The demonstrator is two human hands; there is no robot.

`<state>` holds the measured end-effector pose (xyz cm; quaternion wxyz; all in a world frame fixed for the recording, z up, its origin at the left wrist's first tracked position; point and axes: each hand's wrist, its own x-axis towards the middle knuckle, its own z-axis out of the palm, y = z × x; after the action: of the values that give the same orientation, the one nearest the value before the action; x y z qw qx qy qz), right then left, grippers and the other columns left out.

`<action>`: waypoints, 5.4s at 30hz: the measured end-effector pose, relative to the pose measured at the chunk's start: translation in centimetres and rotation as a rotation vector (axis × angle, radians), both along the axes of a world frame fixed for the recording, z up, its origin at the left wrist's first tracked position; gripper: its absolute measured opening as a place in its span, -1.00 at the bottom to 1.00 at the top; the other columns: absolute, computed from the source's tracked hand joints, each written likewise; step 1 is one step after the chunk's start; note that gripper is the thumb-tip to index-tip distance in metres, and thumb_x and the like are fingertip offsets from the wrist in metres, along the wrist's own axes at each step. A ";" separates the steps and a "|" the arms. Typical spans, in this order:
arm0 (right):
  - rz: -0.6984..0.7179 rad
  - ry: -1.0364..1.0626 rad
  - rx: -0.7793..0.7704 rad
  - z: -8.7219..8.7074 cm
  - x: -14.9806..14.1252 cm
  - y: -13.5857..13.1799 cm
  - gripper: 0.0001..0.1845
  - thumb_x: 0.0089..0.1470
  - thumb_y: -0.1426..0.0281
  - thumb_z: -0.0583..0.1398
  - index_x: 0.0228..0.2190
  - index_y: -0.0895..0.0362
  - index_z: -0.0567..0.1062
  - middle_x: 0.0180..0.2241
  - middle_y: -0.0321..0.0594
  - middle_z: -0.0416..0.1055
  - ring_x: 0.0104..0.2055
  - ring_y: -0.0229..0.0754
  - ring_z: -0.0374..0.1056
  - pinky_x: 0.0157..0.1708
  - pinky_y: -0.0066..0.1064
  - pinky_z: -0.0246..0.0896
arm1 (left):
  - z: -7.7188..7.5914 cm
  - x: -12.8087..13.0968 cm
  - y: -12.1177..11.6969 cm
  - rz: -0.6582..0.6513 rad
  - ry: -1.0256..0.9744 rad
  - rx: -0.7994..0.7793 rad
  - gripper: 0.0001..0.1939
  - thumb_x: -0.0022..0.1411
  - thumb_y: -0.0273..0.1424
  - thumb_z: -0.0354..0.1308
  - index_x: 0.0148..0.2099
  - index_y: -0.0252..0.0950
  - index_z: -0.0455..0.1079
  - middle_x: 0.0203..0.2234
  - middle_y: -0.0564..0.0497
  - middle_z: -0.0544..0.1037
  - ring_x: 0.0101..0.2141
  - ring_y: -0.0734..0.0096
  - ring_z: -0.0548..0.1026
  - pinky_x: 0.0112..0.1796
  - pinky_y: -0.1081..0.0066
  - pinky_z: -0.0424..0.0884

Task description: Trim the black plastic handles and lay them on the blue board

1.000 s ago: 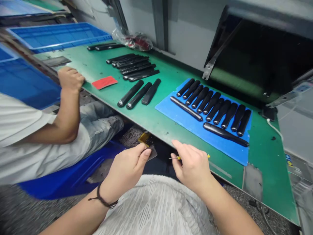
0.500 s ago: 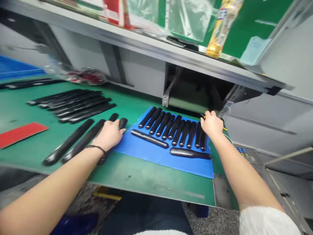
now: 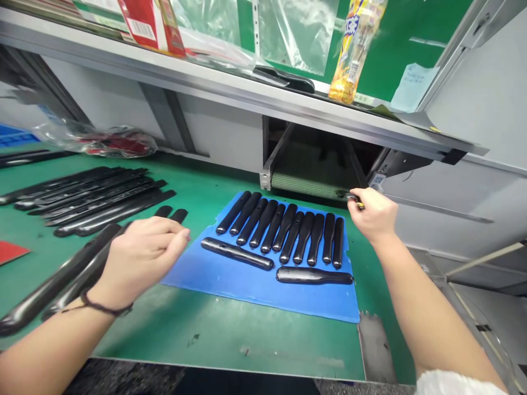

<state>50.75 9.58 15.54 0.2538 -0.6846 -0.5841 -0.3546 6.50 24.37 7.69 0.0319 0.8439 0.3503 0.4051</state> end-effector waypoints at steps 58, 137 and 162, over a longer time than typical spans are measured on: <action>1.143 1.080 -0.415 -12.1 -37.0 -13.1 -0.92 0.26 0.45 0.26 -0.22 0.08 0.58 -0.41 -0.29 0.39 -0.40 -0.27 0.32 -0.39 -0.39 0.24 | -2.8 -5.3 -24.8 -0.145 -1.461 -1.025 -0.72 0.48 -0.10 0.04 -0.10 -0.21 0.30 -0.38 0.04 0.35 -0.38 0.43 0.32 -0.40 0.52 0.41; 0.977 -0.034 -0.320 -11.1 -32.8 -10.5 -0.33 0.37 -0.15 -0.01 -0.52 0.09 0.37 -0.54 -0.26 0.23 -0.43 -0.17 0.00 -0.42 -0.25 -0.24 | -2.2 -4.0 -23.6 0.009 -0.998 -1.062 -0.51 0.51 -0.08 0.00 -0.42 -0.27 0.21 -0.58 0.11 0.28 -0.57 0.55 0.17 -0.53 0.48 0.18; 1.003 -0.086 -0.265 -14.6 -35.7 -13.0 -0.50 0.37 0.07 0.14 -0.53 0.06 0.25 -0.57 -0.32 0.11 -0.45 -0.18 -0.05 -0.44 -0.23 -0.30 | -4.4 -7.0 -20.9 0.326 -1.885 -1.299 -0.57 0.58 -0.20 -0.18 -0.37 -0.25 0.15 -0.67 0.21 0.09 -0.74 0.62 0.02 -0.73 0.58 -0.08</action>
<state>15.09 -3.45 0.95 0.2797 -0.3316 -0.8900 -0.1404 -0.53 3.46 3.25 0.6558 -0.0238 0.4347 0.6168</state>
